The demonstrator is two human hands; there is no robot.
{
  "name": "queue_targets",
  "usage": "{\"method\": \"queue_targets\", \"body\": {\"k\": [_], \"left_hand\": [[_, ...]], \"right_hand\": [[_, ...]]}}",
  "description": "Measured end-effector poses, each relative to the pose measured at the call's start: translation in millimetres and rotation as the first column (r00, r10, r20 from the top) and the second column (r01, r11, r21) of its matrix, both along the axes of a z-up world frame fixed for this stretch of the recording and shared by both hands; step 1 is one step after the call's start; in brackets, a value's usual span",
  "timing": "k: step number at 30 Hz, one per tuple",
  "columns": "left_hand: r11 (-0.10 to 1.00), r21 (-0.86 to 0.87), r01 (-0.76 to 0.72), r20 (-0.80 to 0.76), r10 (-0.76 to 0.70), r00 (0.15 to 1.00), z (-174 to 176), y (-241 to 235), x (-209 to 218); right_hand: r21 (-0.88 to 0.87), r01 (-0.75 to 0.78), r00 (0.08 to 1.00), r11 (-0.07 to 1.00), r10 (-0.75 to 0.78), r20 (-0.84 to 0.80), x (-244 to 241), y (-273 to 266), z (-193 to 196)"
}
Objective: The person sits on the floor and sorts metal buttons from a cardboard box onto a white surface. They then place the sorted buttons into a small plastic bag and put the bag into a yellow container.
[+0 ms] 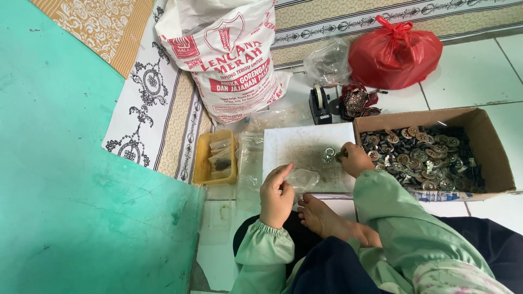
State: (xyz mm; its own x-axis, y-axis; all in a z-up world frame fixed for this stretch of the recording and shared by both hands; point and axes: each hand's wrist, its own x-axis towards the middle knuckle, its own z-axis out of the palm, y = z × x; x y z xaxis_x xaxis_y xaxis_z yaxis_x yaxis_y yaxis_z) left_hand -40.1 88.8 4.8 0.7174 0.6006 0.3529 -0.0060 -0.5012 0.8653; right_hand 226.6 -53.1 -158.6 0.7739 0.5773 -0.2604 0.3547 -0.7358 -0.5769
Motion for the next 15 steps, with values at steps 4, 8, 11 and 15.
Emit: {"method": "queue_targets", "body": {"k": [4, 8, 11, 15], "left_hand": [[1.000, 0.005, -0.008, 0.012, 0.008, 1.000, -4.8, 0.0, 6.1], [1.000, -0.021, -0.007, -0.030, 0.006, 1.000, -3.1, -1.1, 11.6], [1.000, 0.010, -0.012, -0.042, 0.012, 0.999, -2.5, -0.9, 15.5], [0.999, 0.038, -0.024, -0.059, 0.026, 0.998, 1.7, -3.5, 19.2]], "right_hand": [[0.188, 0.062, 0.997, 0.980, -0.054, -0.049, -31.9, -2.5, 55.3], [0.715, 0.136, 0.989, 0.686, -0.136, -0.058, -71.4, -1.1, 107.6], [0.836, -0.068, 0.992, 0.544, -0.050, 0.113, -100.1, 0.2, 159.9], [0.694, -0.462, 0.869, 0.552, 0.124, 0.480, -125.5, 6.3, 197.1]]}}
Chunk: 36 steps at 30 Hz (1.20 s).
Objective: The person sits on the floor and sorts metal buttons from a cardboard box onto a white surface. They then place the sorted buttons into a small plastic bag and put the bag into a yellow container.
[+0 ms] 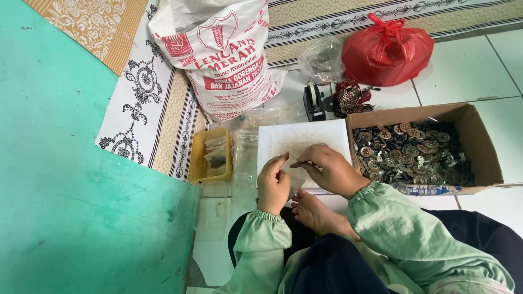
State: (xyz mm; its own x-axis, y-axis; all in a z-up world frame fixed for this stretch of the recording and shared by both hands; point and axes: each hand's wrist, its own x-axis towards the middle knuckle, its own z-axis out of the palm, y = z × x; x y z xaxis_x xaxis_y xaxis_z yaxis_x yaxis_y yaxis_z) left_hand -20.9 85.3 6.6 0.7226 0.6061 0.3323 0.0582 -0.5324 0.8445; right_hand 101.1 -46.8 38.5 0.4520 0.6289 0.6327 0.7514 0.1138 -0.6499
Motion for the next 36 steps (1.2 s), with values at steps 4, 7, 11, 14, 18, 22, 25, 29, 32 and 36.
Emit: {"method": "queue_targets", "body": {"k": [4, 7, 11, 14, 18, 22, 25, 29, 32, 36], "left_hand": [[1.000, 0.026, 0.014, 0.055, -0.015, 0.998, -1.7, 5.3, 3.5], [0.997, 0.046, 0.066, 0.124, -0.071, 0.990, 20.3, 9.2, 3.0], [0.976, 0.200, 0.086, 0.217, -0.130, 0.968, 59.2, 10.0, 2.2], [0.956, 0.271, 0.109, 0.106, -0.143, 0.984, 46.8, 20.4, 11.1], [0.945, 0.287, 0.157, -0.118, -0.127, 0.985, 19.9, 20.9, 11.1], [0.957, 0.257, 0.139, -0.182, -0.093, 0.979, 33.3, 12.5, 4.1], [0.954, 0.262, 0.146, -0.182, -0.099, 0.978, 33.0, 12.5, -0.1], [0.966, 0.220, 0.135, -0.126, -0.109, 0.986, 28.2, 14.3, -4.5], [0.966, 0.230, 0.121, -0.102, -0.100, 0.990, 22.4, 13.0, -5.9], [0.962, 0.255, 0.098, -0.070, -0.082, 0.994, 16.4, 13.9, -7.0]], "right_hand": [[0.035, 0.061, 0.998, 0.998, -0.060, -0.013, 13.2, -0.8, -9.7], [0.079, 0.126, 0.985, 0.989, -0.115, -0.128, 37.1, -9.4, -31.4], [0.018, 0.293, 0.938, 0.956, -0.283, -0.201, 77.7, -15.1, -86.5], [-0.299, 0.295, 0.902, 0.908, -0.367, -0.226, 97.6, -13.2, -129.3], [-0.756, 0.149, 0.910, 0.638, -0.387, -0.147, 101.7, -3.2, -156.0], [-0.834, 0.151, 0.923, 0.531, -0.377, -0.073, 97.2, 13.4, -164.4], [-0.885, 0.180, 0.931, 0.428, -0.366, 0.012, 98.7, 23.2, -168.9], [-0.878, 0.170, 0.917, 0.447, -0.397, -0.025, 102.8, 23.7, -185.1], [-0.850, 0.157, 0.893, 0.503, -0.440, -0.096, 104.3, 15.7, -198.0], [-0.668, 0.152, 0.805, 0.729, -0.483, -0.345, 86.9, 9.6, -182.7]]}}
